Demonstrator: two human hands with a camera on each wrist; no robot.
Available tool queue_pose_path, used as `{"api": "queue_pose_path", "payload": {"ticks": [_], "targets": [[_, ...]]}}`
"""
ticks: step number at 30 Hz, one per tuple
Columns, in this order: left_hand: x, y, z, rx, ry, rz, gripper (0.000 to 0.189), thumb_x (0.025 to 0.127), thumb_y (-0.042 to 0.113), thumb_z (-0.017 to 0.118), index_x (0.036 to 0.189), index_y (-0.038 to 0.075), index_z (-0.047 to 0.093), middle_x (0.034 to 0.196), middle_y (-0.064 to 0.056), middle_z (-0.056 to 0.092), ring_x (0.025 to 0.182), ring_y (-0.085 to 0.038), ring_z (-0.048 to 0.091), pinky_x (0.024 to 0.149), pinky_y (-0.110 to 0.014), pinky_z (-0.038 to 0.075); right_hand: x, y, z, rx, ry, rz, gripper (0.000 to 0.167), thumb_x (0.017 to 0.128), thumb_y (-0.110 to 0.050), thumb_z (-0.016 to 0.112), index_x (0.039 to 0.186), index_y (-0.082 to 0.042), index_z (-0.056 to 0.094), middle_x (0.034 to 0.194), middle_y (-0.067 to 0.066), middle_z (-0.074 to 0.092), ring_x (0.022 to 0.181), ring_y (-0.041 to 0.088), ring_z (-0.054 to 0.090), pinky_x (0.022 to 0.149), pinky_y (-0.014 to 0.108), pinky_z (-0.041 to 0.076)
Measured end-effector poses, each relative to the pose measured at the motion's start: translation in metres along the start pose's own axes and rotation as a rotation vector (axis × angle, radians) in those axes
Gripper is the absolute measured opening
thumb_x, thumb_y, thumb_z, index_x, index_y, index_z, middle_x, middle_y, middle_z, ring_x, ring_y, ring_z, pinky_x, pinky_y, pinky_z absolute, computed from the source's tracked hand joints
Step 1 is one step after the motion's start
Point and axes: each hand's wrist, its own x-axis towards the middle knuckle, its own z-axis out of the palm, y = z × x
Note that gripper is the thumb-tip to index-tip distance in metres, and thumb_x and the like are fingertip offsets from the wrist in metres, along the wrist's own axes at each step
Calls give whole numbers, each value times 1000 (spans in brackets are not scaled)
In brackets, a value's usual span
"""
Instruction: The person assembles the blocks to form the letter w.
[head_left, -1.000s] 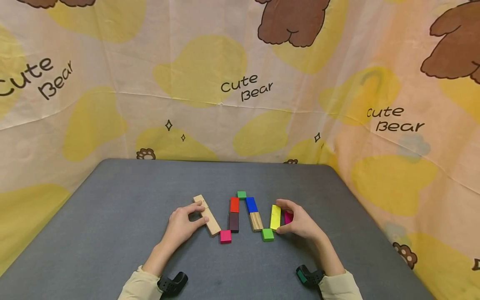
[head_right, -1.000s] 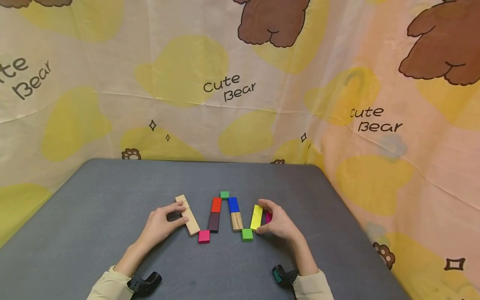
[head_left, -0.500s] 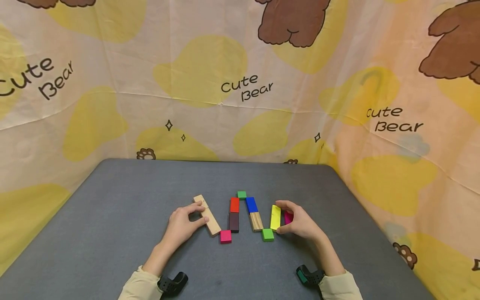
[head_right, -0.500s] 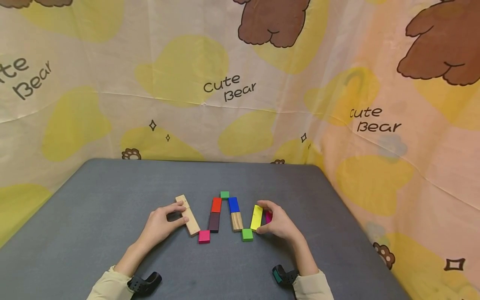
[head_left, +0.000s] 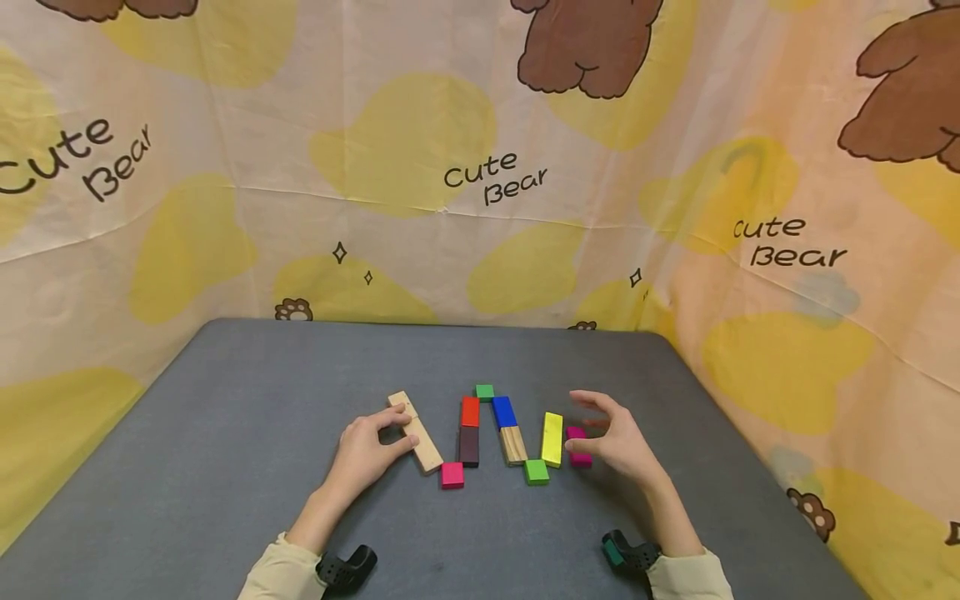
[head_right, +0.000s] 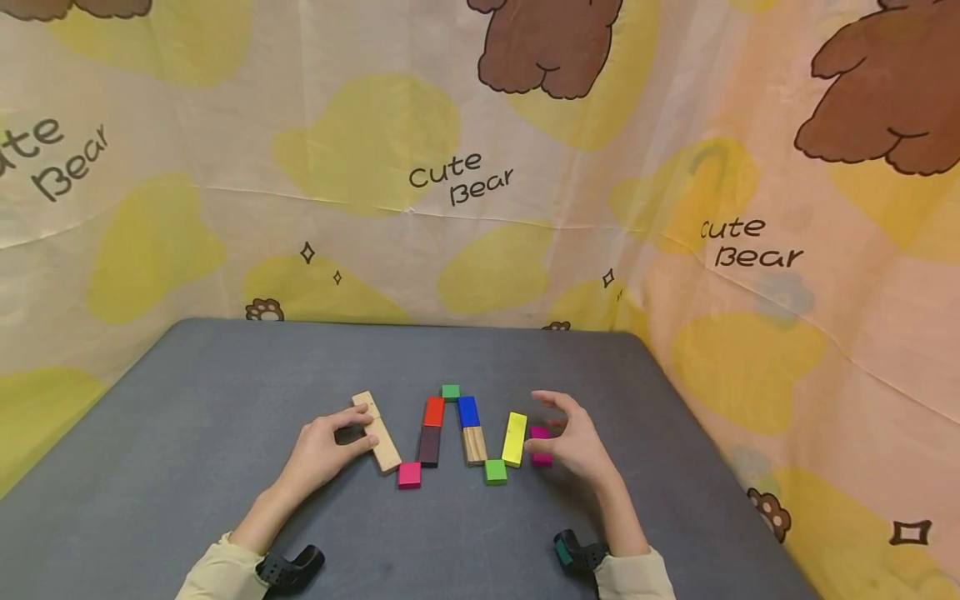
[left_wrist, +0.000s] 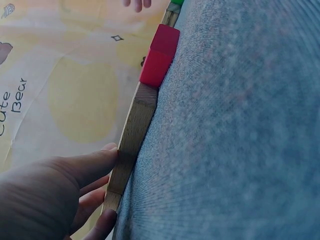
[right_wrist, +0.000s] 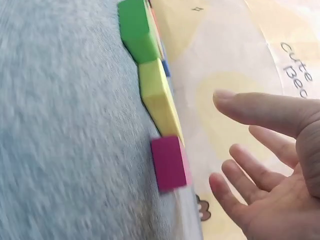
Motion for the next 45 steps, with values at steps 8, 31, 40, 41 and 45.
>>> {"api": "queue_pose_path", "payload": {"ticks": [8, 31, 40, 41, 45], "targets": [[0, 1, 0, -8, 1, 2, 35, 83, 23, 81, 114, 7, 74, 132, -8, 61, 124, -36, 51, 103, -60, 29, -10, -16, -12, 9, -22, 44, 64, 77, 0, 80, 135, 0, 52, 139, 27, 47, 125, 49, 44, 99, 60, 40], [0, 1, 2, -14, 4, 0, 35, 83, 22, 81, 114, 7, 74, 132, -7, 61, 125, -35, 51, 103, -60, 31, -3, 28, -18, -52, -159, 32, 72, 71, -6, 88, 134, 2, 54, 129, 18, 58, 113, 33, 55, 95, 50, 46], [0, 1, 3, -19, 7, 3, 34, 83, 23, 81, 113, 8, 74, 132, -7, 62, 126, -34, 51, 103, -60, 30, -4, 29, -20, -67, -151, 30, 71, 72, -5, 87, 133, 2, 54, 128, 17, 58, 112, 32, 55, 95, 48, 47], [0, 1, 3, -21, 7, 5, 35, 83, 23, 81, 113, 8, 74, 132, -7, 62, 126, -34, 51, 103, -60, 30, -4, 29, -20, -67, -142, 36, 71, 72, -5, 87, 133, 2, 54, 128, 17, 58, 112, 32, 55, 94, 48, 47], [0, 0, 1, -24, 3, 1, 34, 83, 23, 81, 114, 8, 74, 132, -7, 62, 126, -35, 51, 103, -60, 31, -6, 23, -18, -75, -96, 48, 70, 72, -3, 86, 133, 4, 53, 127, 18, 58, 111, 34, 56, 94, 47, 48]]}}
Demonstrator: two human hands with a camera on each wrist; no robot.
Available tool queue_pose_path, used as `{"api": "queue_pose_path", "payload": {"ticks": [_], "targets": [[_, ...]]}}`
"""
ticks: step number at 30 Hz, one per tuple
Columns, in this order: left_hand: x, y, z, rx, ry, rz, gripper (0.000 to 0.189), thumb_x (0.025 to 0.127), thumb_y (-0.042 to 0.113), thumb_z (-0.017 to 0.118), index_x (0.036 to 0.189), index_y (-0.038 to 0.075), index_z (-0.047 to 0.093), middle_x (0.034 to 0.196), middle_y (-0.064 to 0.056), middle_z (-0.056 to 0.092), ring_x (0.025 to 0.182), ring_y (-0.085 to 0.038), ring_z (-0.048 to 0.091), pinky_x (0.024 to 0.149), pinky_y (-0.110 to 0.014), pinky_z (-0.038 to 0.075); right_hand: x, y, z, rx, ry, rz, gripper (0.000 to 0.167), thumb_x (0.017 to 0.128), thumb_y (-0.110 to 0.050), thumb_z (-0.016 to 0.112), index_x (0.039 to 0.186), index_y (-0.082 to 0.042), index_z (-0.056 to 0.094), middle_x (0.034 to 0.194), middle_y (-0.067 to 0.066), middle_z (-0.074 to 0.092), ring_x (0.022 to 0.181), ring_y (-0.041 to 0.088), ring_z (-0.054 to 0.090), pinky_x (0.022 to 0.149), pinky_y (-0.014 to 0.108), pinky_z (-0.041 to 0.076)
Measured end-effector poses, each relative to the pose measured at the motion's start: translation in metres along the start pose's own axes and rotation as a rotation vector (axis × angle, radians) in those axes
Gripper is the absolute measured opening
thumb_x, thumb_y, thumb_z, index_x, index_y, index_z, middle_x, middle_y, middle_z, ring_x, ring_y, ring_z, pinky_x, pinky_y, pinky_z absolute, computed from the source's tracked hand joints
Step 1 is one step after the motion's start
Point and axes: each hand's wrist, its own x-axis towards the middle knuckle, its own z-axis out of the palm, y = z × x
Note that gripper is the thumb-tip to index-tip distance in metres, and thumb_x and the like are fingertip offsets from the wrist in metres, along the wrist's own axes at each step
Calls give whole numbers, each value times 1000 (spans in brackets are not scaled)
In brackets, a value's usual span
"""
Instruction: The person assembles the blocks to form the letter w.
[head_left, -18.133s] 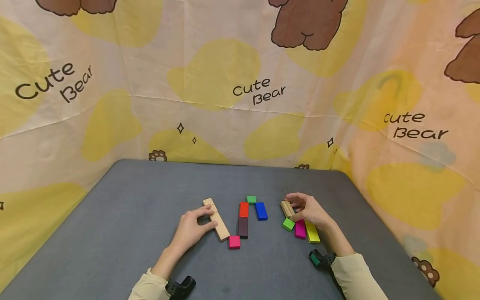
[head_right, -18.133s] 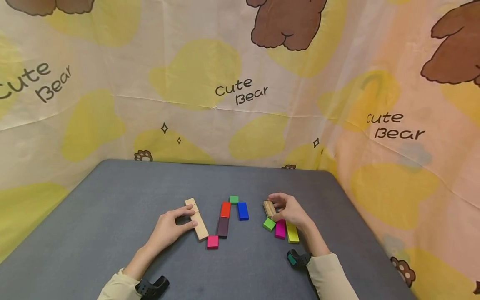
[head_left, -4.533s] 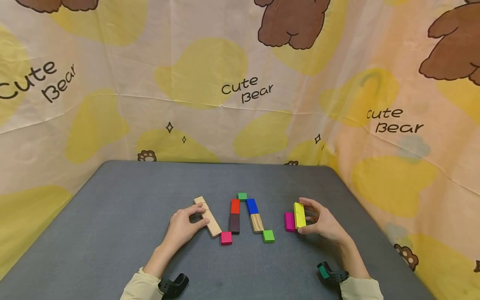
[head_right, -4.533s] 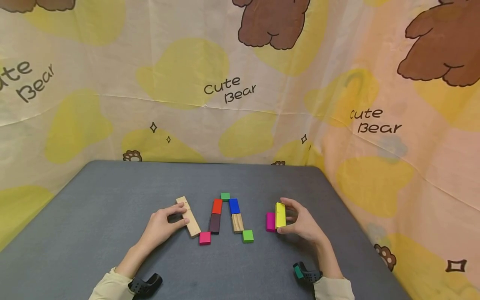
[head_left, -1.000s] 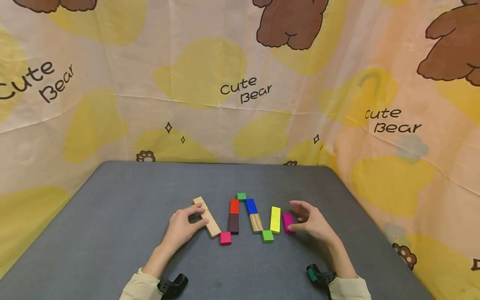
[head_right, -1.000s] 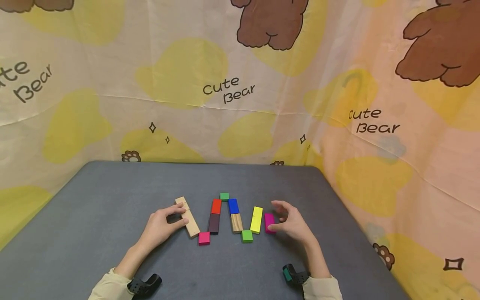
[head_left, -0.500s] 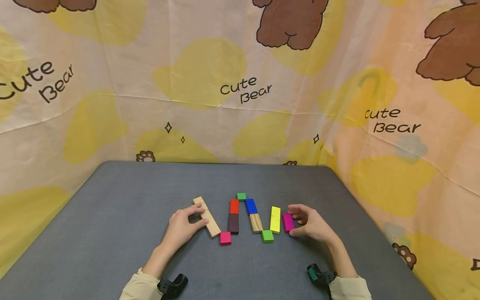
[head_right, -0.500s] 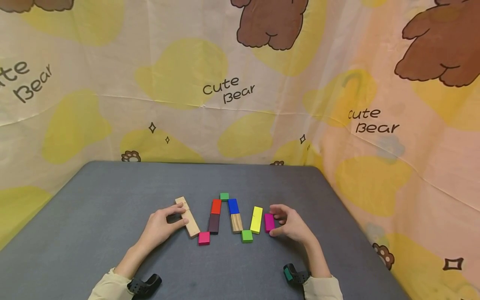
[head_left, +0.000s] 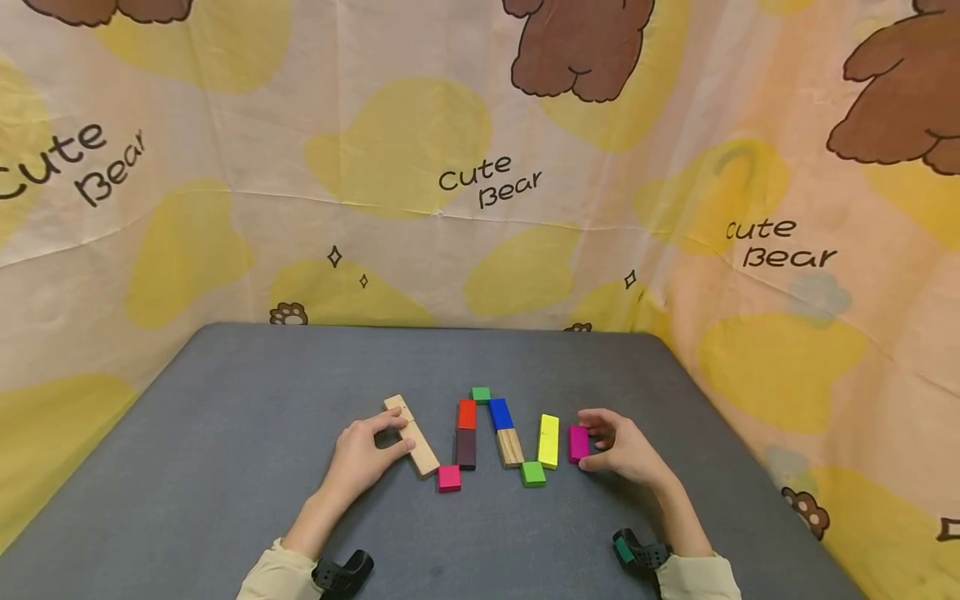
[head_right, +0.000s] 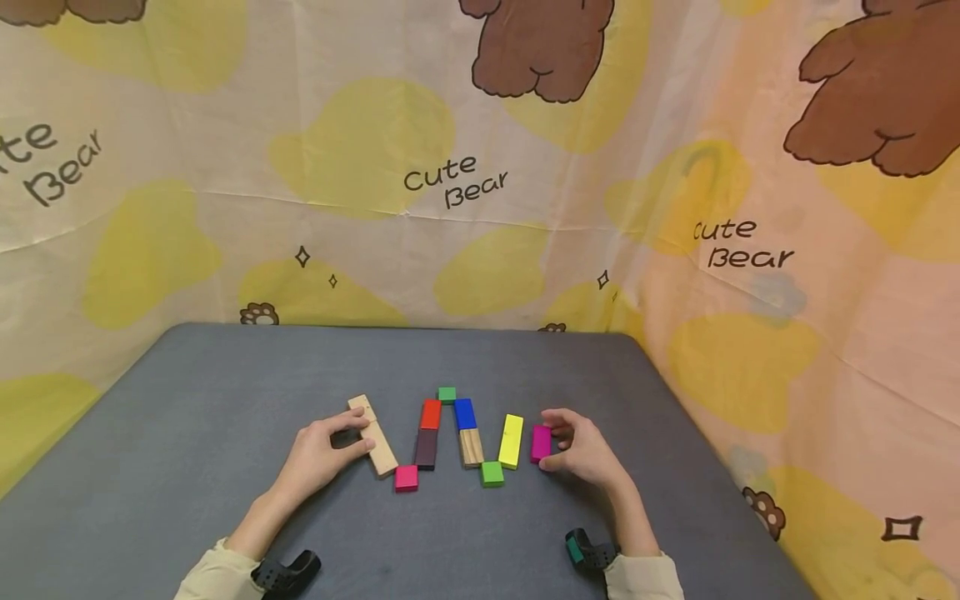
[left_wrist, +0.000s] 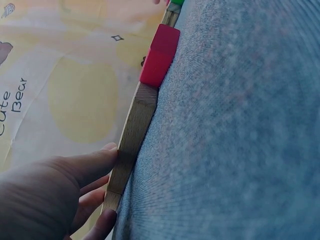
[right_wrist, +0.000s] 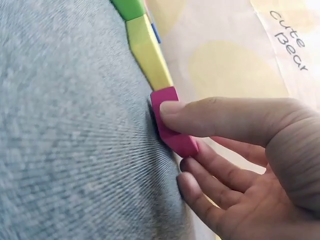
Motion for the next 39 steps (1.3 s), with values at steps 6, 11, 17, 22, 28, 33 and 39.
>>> {"api": "queue_pose_path", "payload": {"ticks": [6, 11, 17, 22, 28, 33, 39], "targets": [[0, -1, 1, 9, 8, 5, 35, 83, 24, 81, 114, 9, 74, 131, -7, 62, 125, -34, 52, 102, -59, 33, -2, -19, 2, 75, 88, 25, 71, 73, 5, 83, 135, 7, 49, 127, 26, 55, 110, 42, 56, 96, 56, 45], [1, -2, 2, -3, 7, 13, 36, 82, 23, 82, 114, 8, 74, 131, -7, 62, 125, -34, 52, 102, -58, 33, 10, -17, -1, 151, 137, 77, 72, 74, -1, 85, 137, 5, 49, 129, 23, 55, 112, 37, 58, 94, 45, 49], [1, -4, 1, -1, 10, 6, 35, 83, 24, 81, 114, 9, 74, 133, -7, 61, 126, -34, 51, 103, -57, 32, 41, -12, -9, 189, 136, 97, 72, 74, -6, 86, 136, 3, 51, 132, 22, 54, 117, 37, 54, 90, 39, 52], [2, -3, 1, 10, 7, 9, 36, 83, 25, 81, 114, 9, 74, 132, -7, 62, 125, -34, 51, 103, -58, 32, 63, -8, -11, 189, 73, 139, 76, 74, -8, 87, 138, 4, 49, 136, 21, 53, 120, 36, 53, 96, 43, 48], [1, -2, 0, 3, 7, 15, 35, 82, 25, 82, 112, 9, 75, 132, -7, 62, 124, -35, 52, 103, -59, 30, 80, 0, -9, 186, 61, 227, 71, 76, -7, 84, 137, 6, 50, 133, 21, 54, 120, 36, 52, 100, 46, 45], [0, -2, 1, -3, 6, 7, 34, 81, 24, 83, 111, 10, 75, 131, -6, 62, 122, -35, 53, 103, -58, 31, 86, 7, -2, 148, 25, 253, 70, 75, -8, 85, 134, 6, 52, 132, 22, 55, 119, 36, 52, 101, 48, 43], [1, -2, 0, 0, 10, 13, 33, 82, 25, 82, 111, 11, 75, 131, -6, 62, 122, -35, 53, 102, -58, 33, 87, 8, 1, 170, -5, 233, 69, 76, -7, 84, 135, 6, 51, 131, 22, 55, 116, 35, 53, 100, 47, 44]]}}
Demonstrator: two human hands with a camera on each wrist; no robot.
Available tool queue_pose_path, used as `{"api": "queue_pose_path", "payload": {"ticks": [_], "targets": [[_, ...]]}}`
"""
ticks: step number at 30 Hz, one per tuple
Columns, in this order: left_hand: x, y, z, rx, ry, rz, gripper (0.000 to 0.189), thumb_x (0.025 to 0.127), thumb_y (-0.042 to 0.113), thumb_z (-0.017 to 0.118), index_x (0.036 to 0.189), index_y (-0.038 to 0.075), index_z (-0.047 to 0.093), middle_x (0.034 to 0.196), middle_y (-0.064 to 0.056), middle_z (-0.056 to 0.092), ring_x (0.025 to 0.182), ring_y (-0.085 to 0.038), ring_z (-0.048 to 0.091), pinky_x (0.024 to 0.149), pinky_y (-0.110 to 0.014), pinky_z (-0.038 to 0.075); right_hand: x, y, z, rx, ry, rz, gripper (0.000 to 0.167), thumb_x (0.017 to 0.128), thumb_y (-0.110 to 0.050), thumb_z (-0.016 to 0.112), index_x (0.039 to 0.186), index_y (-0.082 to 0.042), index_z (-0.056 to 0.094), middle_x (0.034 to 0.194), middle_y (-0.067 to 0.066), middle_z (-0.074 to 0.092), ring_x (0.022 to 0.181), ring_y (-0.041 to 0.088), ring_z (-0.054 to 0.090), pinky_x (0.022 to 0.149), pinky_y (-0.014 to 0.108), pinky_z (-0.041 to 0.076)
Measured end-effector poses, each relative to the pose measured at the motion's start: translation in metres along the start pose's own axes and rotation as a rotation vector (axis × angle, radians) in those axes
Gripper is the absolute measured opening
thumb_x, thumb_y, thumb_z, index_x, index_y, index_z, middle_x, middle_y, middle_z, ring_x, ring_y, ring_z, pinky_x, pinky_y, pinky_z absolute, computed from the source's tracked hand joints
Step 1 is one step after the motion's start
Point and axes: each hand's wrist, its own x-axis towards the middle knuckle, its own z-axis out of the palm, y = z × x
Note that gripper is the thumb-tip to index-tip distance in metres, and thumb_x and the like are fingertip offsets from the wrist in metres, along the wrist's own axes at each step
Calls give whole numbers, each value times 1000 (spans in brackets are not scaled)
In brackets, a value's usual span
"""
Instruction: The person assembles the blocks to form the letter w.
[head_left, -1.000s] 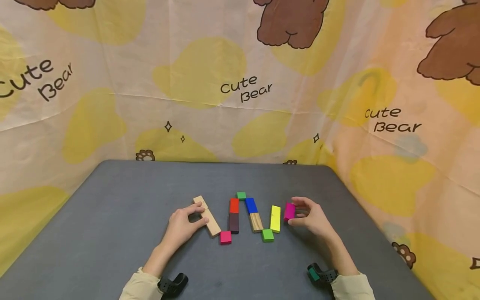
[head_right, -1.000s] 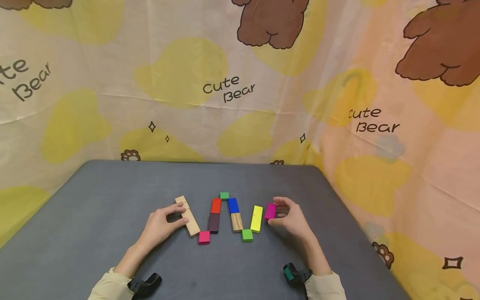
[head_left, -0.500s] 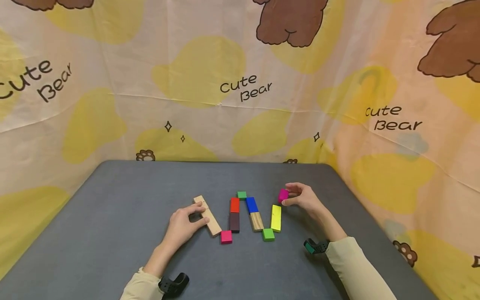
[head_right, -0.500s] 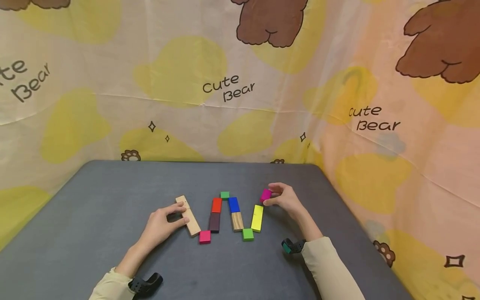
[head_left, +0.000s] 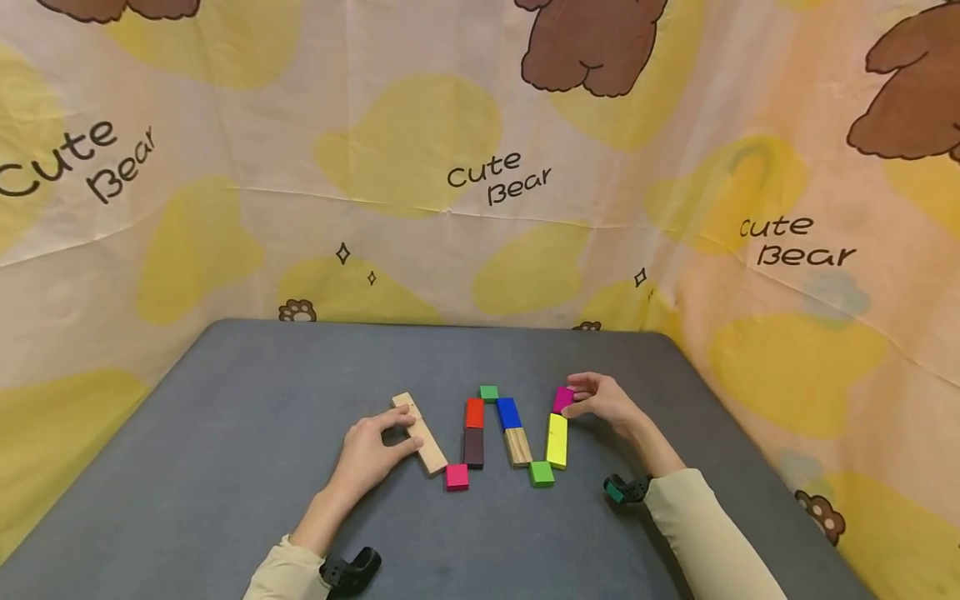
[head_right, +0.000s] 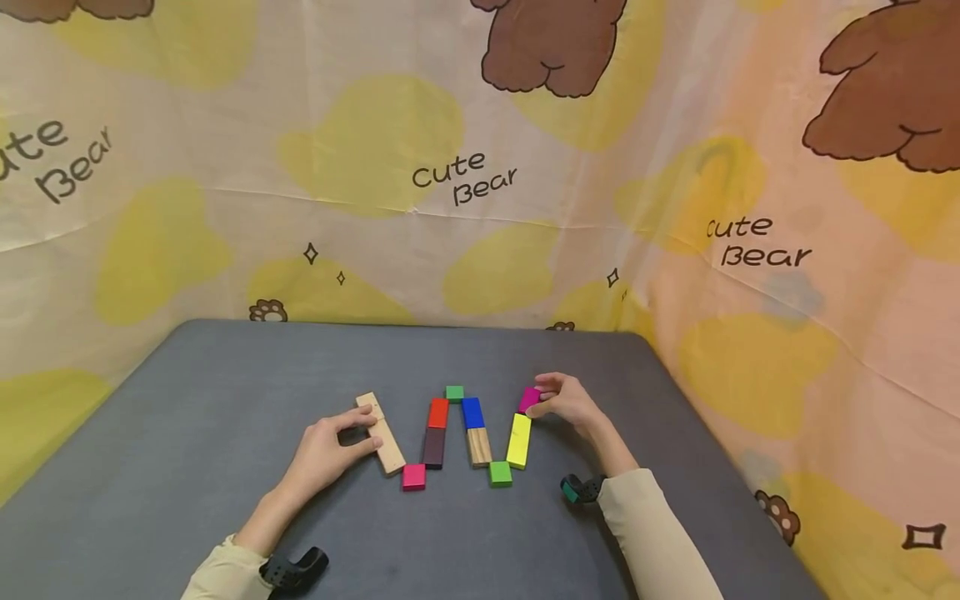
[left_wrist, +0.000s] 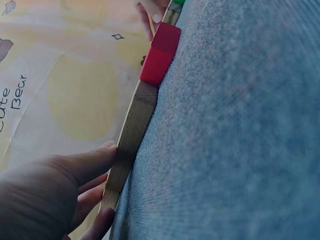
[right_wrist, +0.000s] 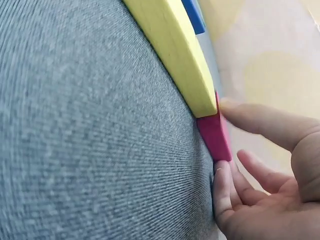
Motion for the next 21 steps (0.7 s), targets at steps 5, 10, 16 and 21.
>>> {"api": "queue_pose_path", "payload": {"ticks": [5, 10, 16, 21], "targets": [[0, 0, -1, -5, -3, -4, 34, 82, 25, 82, 111, 11, 75, 131, -6, 63, 123, -35, 53, 103, -58, 33, 3, 2, 1, 33, 2, 17, 62, 81, -6, 80, 134, 7, 51, 129, 20, 56, 113, 32, 53, 101, 46, 43], [0, 2, -1, -3, 3, -7, 33, 81, 26, 83, 110, 11, 75, 130, -6, 63, 123, -34, 53, 103, -58, 32, 4, 3, 2, 63, 2, 19, 62, 81, -6, 80, 135, 7, 51, 130, 20, 56, 113, 31, 53, 101, 46, 42], [-1, 3, 0, -2, 1, -17, 33, 81, 26, 83, 110, 11, 75, 130, -6, 63, 122, -34, 53, 102, -58, 33, 4, 5, 3, 73, -8, 9, 63, 80, -5, 80, 135, 7, 51, 130, 21, 56, 112, 31, 53, 99, 43, 44], [-1, 3, 0, -3, 1, -21, 33, 82, 25, 82, 110, 10, 75, 131, -6, 63, 123, -35, 52, 102, -58, 32, 2, 3, 3, 85, -18, -5, 63, 83, -8, 79, 137, 7, 49, 133, 22, 54, 114, 32, 52, 101, 46, 41]]}}
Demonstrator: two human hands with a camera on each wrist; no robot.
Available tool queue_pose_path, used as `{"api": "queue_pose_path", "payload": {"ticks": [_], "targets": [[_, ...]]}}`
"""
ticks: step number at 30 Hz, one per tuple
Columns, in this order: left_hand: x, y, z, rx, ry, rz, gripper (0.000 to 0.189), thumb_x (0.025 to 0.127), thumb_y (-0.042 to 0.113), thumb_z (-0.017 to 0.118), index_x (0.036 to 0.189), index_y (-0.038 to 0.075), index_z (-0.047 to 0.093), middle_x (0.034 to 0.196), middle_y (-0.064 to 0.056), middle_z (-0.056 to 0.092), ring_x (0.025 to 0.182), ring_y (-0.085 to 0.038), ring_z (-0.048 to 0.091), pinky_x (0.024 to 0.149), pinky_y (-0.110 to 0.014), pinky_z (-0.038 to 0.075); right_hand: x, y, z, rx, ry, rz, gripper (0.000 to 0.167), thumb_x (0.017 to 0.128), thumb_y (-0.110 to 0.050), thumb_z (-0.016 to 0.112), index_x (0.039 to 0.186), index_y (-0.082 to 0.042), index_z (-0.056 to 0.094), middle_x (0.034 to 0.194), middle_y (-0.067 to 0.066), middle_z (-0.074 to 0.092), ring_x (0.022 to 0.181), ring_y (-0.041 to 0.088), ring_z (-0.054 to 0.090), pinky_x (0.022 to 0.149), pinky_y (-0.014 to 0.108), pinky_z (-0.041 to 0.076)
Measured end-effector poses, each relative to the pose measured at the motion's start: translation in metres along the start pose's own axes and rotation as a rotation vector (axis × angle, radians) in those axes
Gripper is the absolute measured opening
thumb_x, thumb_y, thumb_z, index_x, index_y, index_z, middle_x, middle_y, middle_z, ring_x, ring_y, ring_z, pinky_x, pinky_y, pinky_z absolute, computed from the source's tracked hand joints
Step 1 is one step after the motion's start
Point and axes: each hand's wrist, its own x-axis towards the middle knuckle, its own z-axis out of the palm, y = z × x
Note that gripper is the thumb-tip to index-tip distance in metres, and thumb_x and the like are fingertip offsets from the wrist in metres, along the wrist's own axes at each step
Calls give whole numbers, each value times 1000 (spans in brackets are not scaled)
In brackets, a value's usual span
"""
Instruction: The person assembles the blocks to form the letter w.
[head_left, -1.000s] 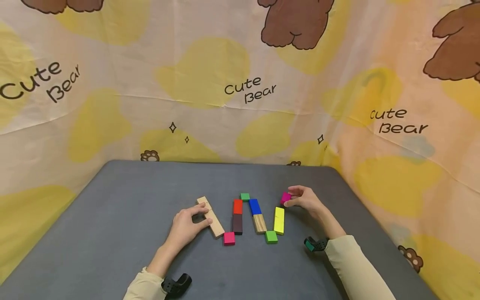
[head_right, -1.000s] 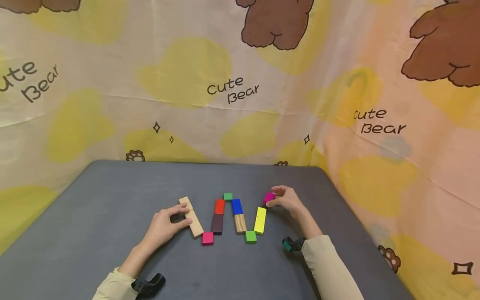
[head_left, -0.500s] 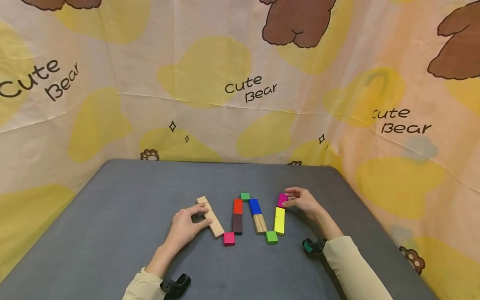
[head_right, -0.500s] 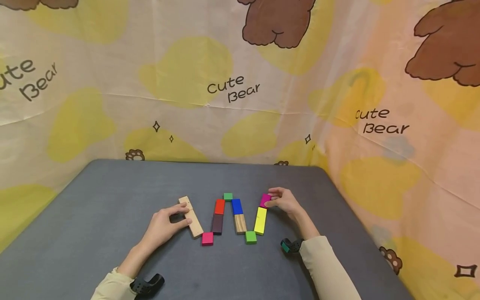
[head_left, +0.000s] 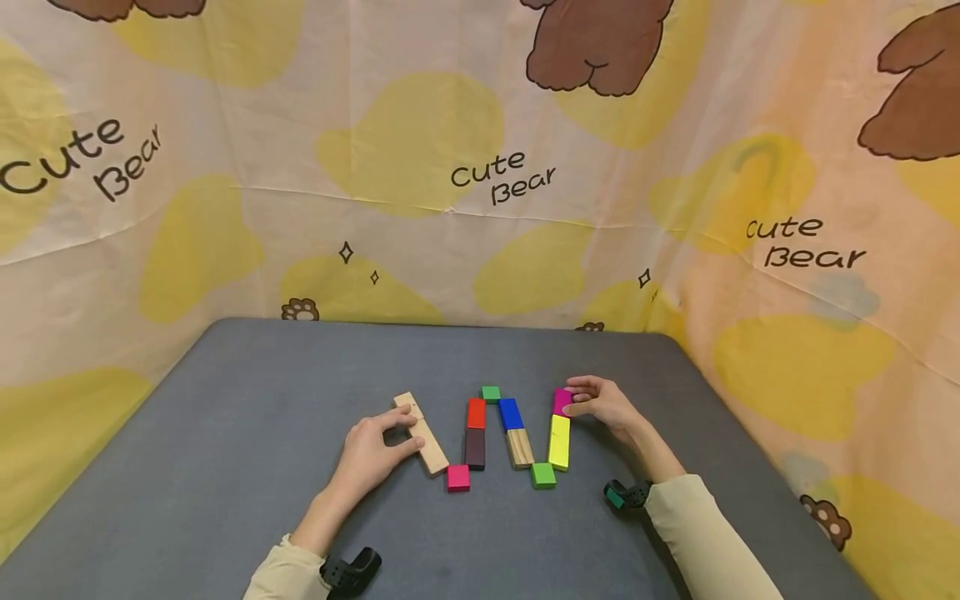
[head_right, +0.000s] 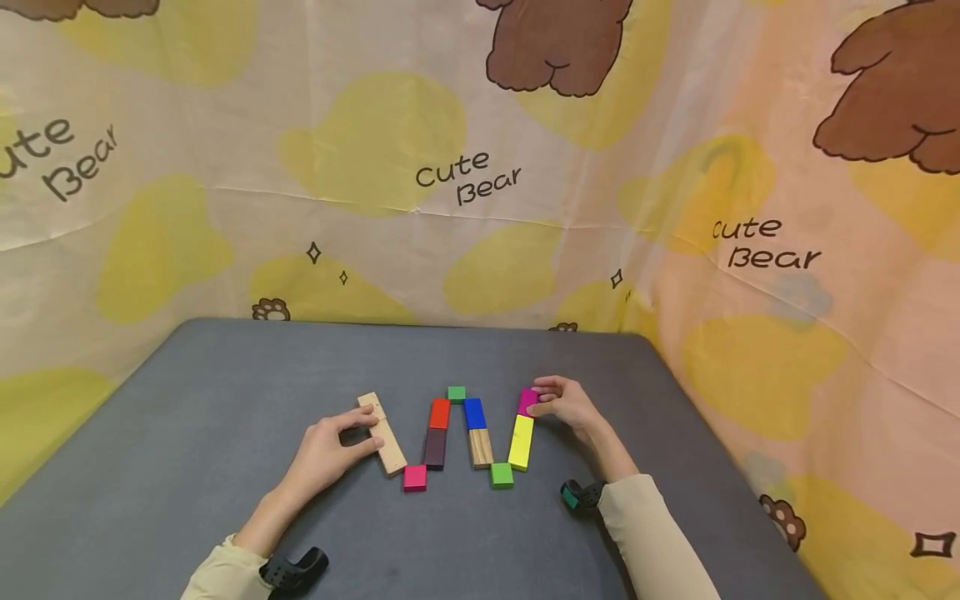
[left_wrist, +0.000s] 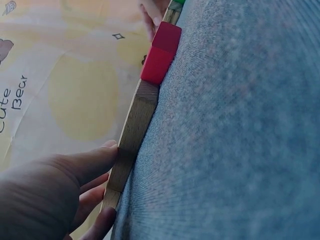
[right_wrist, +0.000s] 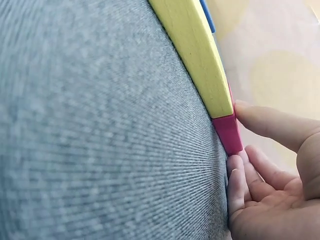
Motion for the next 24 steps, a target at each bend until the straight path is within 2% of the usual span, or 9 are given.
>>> {"api": "queue_pose_path", "payload": {"ticks": [5, 11, 16, 20, 24], "targets": [[4, -1, 0, 15, 1, 2, 33, 82, 26, 82, 111, 11, 75, 131, -6, 62, 123, -35, 52, 103, -59, 29, -4, -4, -3, 0, 8, -6, 60, 88, -15, 75, 138, 7, 48, 134, 23, 52, 116, 33, 51, 104, 49, 38], [2, 1, 0, 23, 1, 8, 35, 83, 24, 81, 113, 9, 74, 132, -7, 62, 122, -37, 52, 102, -60, 29, -14, -5, -5, -61, 49, -5, 57, 90, -14, 73, 136, 8, 47, 134, 25, 51, 116, 35, 53, 93, 44, 49], [1, 2, 2, 33, 7, 9, 37, 83, 24, 81, 116, 8, 73, 134, -6, 60, 125, -37, 50, 102, -63, 27, -28, -7, -6, -126, 81, -49, 53, 91, -13, 71, 134, 8, 49, 131, 26, 53, 111, 34, 56, 87, 42, 52], [3, 5, 3, 9, 47, 25, 33, 91, 30, 73, 115, 8, 73, 132, -9, 61, 125, -35, 51, 102, -61, 31, -40, -9, -4, -193, 136, -71, 50, 90, -13, 72, 132, 7, 51, 129, 26, 54, 108, 35, 55, 89, 44, 50], [5, 6, 4, -14, 88, 6, 34, 96, 35, 66, 114, 6, 73, 131, -15, 61, 119, -33, 56, 102, -57, 37, -51, -10, -2, -261, 179, -62, 52, 90, -15, 72, 132, 6, 50, 131, 26, 53, 114, 39, 52, 95, 49, 46]]}}
